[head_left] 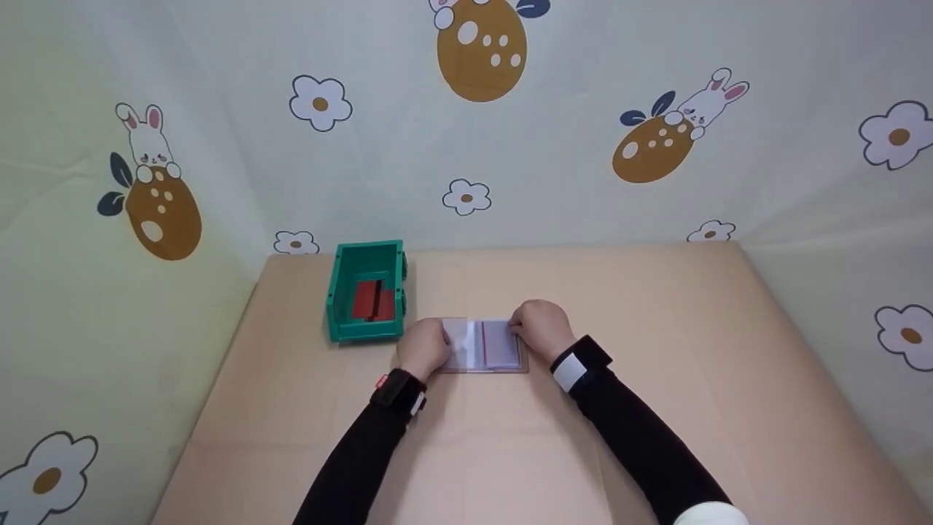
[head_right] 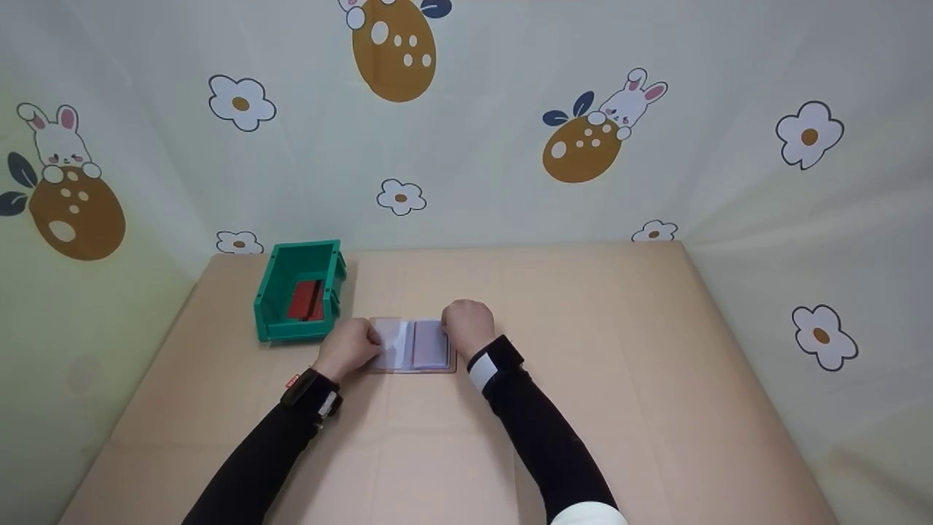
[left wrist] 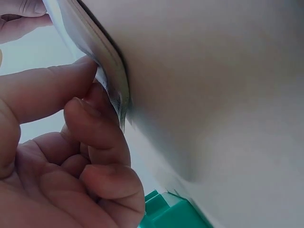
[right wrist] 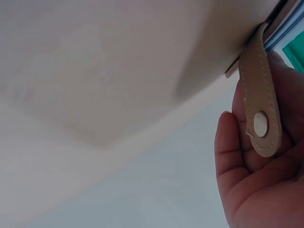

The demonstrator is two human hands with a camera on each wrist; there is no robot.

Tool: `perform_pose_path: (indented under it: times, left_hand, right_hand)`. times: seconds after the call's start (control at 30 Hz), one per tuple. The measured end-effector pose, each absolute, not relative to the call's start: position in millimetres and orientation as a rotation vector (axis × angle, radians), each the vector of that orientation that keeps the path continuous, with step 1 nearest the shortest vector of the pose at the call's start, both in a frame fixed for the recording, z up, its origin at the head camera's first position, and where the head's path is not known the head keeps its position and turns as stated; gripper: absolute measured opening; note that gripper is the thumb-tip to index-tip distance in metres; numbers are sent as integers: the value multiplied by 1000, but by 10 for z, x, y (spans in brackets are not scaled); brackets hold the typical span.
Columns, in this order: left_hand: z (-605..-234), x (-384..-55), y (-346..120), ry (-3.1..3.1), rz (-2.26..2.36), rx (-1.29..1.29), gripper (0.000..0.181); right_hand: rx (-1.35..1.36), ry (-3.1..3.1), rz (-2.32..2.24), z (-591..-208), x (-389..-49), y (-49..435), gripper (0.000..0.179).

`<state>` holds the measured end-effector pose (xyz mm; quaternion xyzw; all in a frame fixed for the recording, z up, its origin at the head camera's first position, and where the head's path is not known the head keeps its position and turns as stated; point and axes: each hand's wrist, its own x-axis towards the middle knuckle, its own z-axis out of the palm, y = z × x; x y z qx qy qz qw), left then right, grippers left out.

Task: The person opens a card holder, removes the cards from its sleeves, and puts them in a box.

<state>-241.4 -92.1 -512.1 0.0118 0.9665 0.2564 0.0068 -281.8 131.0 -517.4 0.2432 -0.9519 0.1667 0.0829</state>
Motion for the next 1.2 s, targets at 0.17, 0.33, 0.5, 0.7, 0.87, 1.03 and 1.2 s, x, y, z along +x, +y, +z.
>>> perform_pose_path:
  times: [0.17, 0.33, 0.5, 0.7, 0.87, 1.03, 1.2]
  left_hand:
    - [-5143, -2415, -930, 3045, 826, 60, 6]
    - [-5151, -2423, -931, 3044, 830, 67, 8]
    - [-5153, -2422, -930, 3048, 827, 69, 7]
    - [-5157, -2424, -932, 3044, 820, 65, 6]
    - [-5159, -2427, -936, 3028, 826, 57, 6]
    - [-5163, -2420, -938, 3025, 848, 71, 8]
    - [-5173, -2419, -942, 3027, 867, 84, 9]
  right_hand:
    - [796, -2791, 405, -5192, -2823, 1312, 6]
    - [811, -2790, 368, -5184, -2814, 1294, 2]
    - [853, -2772, 367, -5185, -2807, 1260, 4]
    - [896, -2743, 460, -5213, -2798, 1222, 5]
    - [912, -2748, 501, -5229, -2792, 1199, 4]
    - [908, -2760, 527, -5234, -2771, 1174, 6]
    - [914, -2753, 554, -5231, -2747, 1149, 6]
